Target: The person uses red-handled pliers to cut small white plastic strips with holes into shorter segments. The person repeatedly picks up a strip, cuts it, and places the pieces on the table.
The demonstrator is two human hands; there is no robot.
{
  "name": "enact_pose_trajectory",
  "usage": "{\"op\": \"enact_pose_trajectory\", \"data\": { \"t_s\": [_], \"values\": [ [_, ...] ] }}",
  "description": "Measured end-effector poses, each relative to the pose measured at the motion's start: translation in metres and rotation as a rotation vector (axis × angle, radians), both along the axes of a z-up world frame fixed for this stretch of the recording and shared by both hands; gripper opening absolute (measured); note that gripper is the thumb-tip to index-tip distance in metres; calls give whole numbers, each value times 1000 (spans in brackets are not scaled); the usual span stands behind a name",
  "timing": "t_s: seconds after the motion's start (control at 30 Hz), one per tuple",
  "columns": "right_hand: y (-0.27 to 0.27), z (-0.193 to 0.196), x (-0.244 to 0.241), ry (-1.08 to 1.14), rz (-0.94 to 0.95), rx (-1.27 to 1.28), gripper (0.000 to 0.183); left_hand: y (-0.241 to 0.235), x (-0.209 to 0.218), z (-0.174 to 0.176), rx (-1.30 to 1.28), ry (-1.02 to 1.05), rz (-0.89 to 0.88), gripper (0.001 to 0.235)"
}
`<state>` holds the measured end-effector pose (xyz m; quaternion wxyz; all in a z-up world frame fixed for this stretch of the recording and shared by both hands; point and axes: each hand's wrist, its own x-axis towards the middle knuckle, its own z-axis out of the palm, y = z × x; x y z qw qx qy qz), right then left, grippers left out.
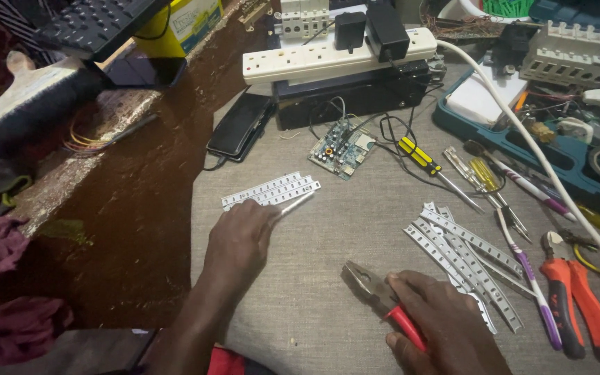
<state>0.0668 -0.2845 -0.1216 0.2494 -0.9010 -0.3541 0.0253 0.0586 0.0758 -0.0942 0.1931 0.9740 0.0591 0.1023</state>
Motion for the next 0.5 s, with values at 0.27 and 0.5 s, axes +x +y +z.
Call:
{"op": "enact_pose_trajectory", "data": {
  "t_s": [0.27,0.5],
  "values": [
    [-4,-12,4,78,-29,-80,93,-1,-12,-7,24,-99,-32,28],
    [-3,-16,5,15,-2,-56,90,14,-16,-6,100,-61,-16,17]
  ]
}}
